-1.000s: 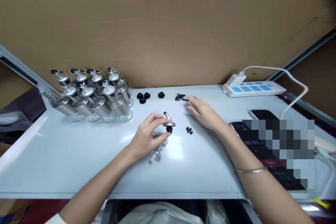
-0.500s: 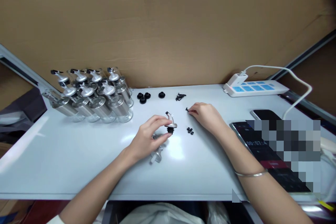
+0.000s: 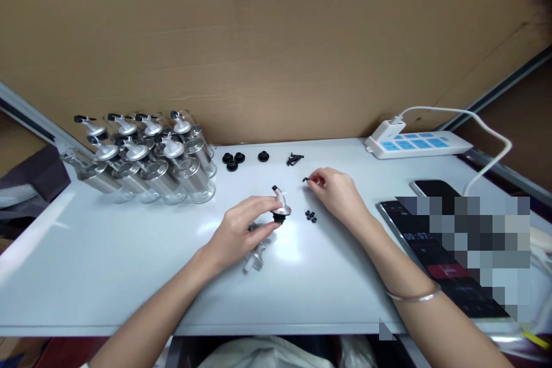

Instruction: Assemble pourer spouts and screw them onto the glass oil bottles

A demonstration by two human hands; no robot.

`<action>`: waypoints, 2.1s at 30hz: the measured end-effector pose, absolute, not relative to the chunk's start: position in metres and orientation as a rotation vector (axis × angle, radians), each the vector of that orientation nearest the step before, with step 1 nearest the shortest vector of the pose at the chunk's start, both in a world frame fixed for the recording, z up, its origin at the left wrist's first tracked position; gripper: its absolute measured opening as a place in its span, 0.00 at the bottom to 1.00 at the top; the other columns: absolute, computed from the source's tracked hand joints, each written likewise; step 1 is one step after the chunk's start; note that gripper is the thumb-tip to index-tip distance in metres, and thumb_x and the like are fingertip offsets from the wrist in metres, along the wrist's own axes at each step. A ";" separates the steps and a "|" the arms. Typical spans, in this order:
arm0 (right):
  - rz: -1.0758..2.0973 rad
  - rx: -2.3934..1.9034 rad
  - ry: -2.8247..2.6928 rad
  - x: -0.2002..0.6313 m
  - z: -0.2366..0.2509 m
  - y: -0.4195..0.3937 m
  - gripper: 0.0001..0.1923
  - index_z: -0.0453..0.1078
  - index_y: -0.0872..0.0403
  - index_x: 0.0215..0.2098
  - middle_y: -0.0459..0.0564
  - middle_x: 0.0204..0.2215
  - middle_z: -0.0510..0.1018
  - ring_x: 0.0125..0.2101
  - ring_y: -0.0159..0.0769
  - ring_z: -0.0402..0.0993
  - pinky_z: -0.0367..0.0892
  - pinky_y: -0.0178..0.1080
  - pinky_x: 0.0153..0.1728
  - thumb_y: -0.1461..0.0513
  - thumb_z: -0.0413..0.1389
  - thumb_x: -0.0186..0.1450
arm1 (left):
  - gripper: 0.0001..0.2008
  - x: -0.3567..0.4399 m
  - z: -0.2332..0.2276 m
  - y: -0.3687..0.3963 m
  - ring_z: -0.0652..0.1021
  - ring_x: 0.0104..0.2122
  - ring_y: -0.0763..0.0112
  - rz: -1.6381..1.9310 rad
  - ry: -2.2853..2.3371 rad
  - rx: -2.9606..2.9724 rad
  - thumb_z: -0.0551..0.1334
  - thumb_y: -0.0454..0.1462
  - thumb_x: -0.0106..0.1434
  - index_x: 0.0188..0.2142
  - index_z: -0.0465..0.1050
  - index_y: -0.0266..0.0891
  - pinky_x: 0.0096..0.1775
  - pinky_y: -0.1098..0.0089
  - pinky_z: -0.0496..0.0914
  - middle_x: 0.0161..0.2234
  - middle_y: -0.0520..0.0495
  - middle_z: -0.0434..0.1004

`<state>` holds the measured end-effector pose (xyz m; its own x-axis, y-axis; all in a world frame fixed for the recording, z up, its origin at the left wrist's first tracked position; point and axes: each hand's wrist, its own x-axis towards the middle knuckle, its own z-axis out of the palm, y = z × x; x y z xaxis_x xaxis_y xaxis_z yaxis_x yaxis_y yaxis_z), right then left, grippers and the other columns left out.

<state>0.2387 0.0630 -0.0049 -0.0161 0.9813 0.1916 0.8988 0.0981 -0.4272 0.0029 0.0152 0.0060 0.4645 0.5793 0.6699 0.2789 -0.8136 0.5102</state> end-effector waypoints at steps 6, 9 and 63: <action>0.923 -1.217 -1.463 0.216 0.021 0.041 0.10 0.70 0.54 0.24 0.44 0.21 0.72 0.21 0.30 0.65 0.61 0.34 0.23 0.55 0.62 0.54 | 0.14 0.002 0.010 0.016 0.79 0.42 0.69 1.180 0.678 2.437 0.62 0.30 0.62 0.48 0.69 0.39 0.45 0.69 0.75 0.42 0.43 0.80; 1.128 -1.097 -1.336 0.206 0.025 0.034 0.11 0.71 0.54 0.24 0.41 0.16 0.68 0.16 0.26 0.58 0.56 0.33 0.19 0.56 0.65 0.50 | 0.15 0.002 0.008 0.016 0.79 0.42 0.69 1.141 0.672 2.459 0.61 0.30 0.63 0.49 0.68 0.39 0.45 0.69 0.75 0.42 0.43 0.80; 1.278 -0.830 -1.354 0.199 0.022 0.025 0.09 0.80 0.50 0.34 0.48 0.28 0.79 0.27 0.32 0.75 0.73 0.38 0.31 0.58 0.66 0.55 | 0.35 0.002 0.002 0.011 0.80 0.43 0.67 1.137 0.880 2.054 0.65 0.31 0.57 0.63 0.57 0.45 0.51 0.64 0.72 0.42 0.45 0.80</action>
<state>0.1990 0.0248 0.0221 -0.2101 0.9521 0.2222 -0.1674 0.1889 -0.9676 0.0023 0.0107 0.0016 0.4061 0.7878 0.4631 0.2504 -0.5833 0.7727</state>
